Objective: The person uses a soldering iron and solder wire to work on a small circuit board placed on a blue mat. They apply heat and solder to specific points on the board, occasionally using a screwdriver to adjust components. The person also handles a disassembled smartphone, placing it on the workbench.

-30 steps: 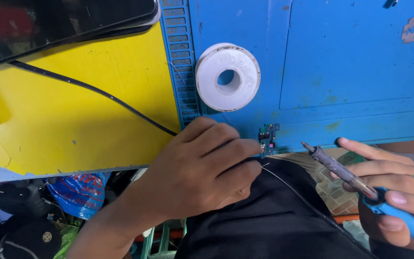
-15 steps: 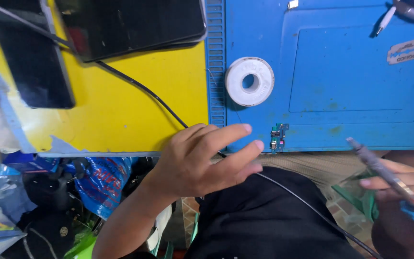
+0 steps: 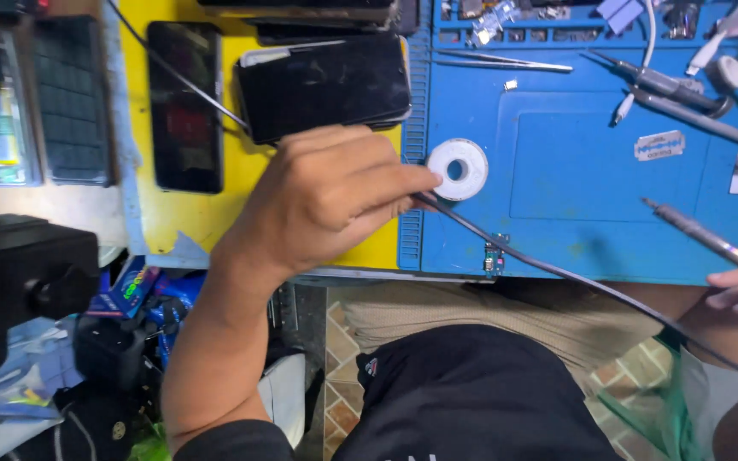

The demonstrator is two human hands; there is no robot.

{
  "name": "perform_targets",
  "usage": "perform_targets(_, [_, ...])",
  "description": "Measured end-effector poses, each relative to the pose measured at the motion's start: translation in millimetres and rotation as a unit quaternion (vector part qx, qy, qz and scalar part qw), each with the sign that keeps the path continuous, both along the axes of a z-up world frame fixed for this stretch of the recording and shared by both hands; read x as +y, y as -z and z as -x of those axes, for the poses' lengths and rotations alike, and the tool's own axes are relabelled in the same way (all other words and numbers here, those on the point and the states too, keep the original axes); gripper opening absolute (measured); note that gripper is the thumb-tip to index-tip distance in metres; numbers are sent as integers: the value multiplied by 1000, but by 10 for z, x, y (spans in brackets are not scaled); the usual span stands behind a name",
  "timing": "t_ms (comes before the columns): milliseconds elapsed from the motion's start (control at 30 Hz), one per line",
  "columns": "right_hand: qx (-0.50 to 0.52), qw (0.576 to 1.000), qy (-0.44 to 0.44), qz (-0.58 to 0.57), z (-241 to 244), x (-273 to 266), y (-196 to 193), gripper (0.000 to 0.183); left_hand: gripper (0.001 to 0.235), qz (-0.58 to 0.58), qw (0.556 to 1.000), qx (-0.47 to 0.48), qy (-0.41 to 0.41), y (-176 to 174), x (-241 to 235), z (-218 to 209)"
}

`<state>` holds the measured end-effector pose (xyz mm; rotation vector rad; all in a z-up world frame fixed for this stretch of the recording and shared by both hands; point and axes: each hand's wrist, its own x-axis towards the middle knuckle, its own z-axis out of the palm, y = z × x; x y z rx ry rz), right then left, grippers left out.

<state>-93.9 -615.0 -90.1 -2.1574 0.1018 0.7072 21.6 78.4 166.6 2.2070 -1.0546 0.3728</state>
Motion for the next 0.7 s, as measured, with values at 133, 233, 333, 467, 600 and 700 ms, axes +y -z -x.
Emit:
perform_targets(133, [-132, 990, 9, -46, -69, 1106, -816, 64, 14, 13, 996, 85, -4, 101, 87, 207])
perform_targets(233, [-149, 980, 25, -129, 23, 1282, -509, 37, 15, 15, 993, 108, -47, 152, 281, 443])
perform_targets(333, [-186, 953, 33, -238, 47, 1228, -341, 46, 17, 15, 988, 127, -89, 179, 500, 660])
perform_targets(467, [-203, 952, -45, -223, -225, 1451, -596, 44, 21, 57, 983, 134, -110, 82, 581, 805])
perform_targets(600, [-171, 943, -36, -285, -265, 1365, -698, 40, 19, 107, 971, 136, -168, -178, 207, 464])
perform_targets(700, [-137, 951, 27, -277, -284, 1442, -908, 35, 22, 164, 962, 105, -193, -292, -164, -91])
